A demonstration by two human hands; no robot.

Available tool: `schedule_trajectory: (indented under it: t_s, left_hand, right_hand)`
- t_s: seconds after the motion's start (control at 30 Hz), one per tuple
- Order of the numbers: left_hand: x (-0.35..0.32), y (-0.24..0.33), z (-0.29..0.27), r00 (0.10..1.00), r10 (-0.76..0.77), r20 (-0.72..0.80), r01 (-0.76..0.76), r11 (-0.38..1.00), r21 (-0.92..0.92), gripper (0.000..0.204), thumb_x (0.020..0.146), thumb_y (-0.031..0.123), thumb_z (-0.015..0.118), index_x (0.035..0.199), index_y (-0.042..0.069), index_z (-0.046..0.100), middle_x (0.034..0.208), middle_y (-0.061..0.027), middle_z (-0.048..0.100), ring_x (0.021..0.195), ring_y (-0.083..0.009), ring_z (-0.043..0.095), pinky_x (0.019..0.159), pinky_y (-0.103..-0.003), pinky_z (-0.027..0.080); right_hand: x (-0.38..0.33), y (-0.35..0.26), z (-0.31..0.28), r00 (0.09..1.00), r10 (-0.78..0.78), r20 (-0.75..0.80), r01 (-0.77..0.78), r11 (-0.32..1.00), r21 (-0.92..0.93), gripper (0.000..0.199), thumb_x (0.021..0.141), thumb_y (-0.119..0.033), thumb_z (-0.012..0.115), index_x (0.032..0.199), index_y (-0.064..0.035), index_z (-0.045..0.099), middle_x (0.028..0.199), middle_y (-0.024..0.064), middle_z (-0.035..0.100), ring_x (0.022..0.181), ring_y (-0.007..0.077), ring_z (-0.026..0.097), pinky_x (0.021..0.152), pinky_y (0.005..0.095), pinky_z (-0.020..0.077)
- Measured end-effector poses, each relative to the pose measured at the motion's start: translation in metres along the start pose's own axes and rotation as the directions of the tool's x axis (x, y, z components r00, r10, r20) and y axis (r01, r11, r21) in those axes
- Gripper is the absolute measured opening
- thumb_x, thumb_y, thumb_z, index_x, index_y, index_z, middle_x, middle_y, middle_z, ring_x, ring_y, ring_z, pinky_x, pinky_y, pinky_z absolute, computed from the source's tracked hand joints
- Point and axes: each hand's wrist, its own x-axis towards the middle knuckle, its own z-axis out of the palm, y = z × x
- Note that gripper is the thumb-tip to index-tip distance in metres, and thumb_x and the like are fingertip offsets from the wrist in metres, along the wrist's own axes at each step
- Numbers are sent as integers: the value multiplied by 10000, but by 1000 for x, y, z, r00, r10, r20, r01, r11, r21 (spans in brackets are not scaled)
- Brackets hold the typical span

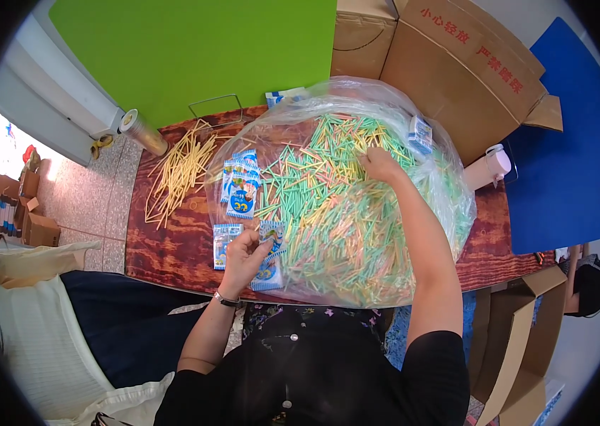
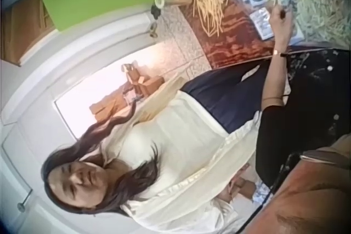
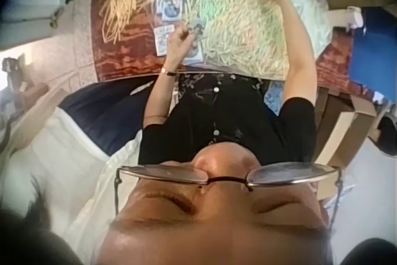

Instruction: Packing small blue packets into a large clear bag filled with shredded paper filler.

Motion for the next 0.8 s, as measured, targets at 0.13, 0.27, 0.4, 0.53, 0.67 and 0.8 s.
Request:
schedule_trajectory:
  t_s: [0.13,0.27,0.4,0.53,0.67,0.8]
  left_hand:
    - [-4,1,-2,1000,-5,-24,5,1000,2,199,857,85,699,776,38,524,642,61,460,590,-16,384,500,-208,313]
    - [-5,3,-1,1000,22,-4,-22,1000,7,201,858,83,699,774,37,522,646,60,458,592,-18,381,502,-207,316]
    - [-8,4,-1,1000,16,-4,-16,1000,10,200,851,95,703,777,25,530,638,34,478,584,-33,408,499,-221,343]
    - [-9,-3,-1,999,43,0,-43,999,31,194,860,83,695,775,35,528,658,57,464,601,-18,383,504,-205,320]
    - [-10,8,1,1000,16,1,-16,1000,7,147,873,80,679,807,32,557,684,49,503,605,-17,416,511,-204,332]
    - [-6,1,3,997,-55,48,57,998,-30,66,906,67,626,895,10,595,768,20,581,652,-22,509,528,-206,494]
  right_hand:
    - [-21,-29,-22,995,80,-53,-68,978,197,376,955,-309,519,1102,35,558,947,184,670,863,292,636,795,394,479]
    - [-31,-30,-36,995,9,99,-62,837,544,336,991,-288,509,1190,-18,530,932,47,641,889,140,579,856,331,446]
    - [-43,-36,-47,994,-29,109,-57,703,709,304,991,-281,526,1189,-51,539,938,-2,622,867,110,559,878,279,415]
    - [-62,-44,-65,994,31,101,-98,627,773,278,987,-270,534,1175,-66,545,945,-6,620,855,104,557,835,306,444]
    - [-88,-49,-100,972,23,233,-162,785,598,165,981,-237,533,1002,-75,557,906,28,630,796,150,617,717,399,510]
    - [-130,-56,-107,961,6,277,161,801,-577,192,872,-89,524,1020,-10,619,1003,210,666,919,336,665,755,430,539]
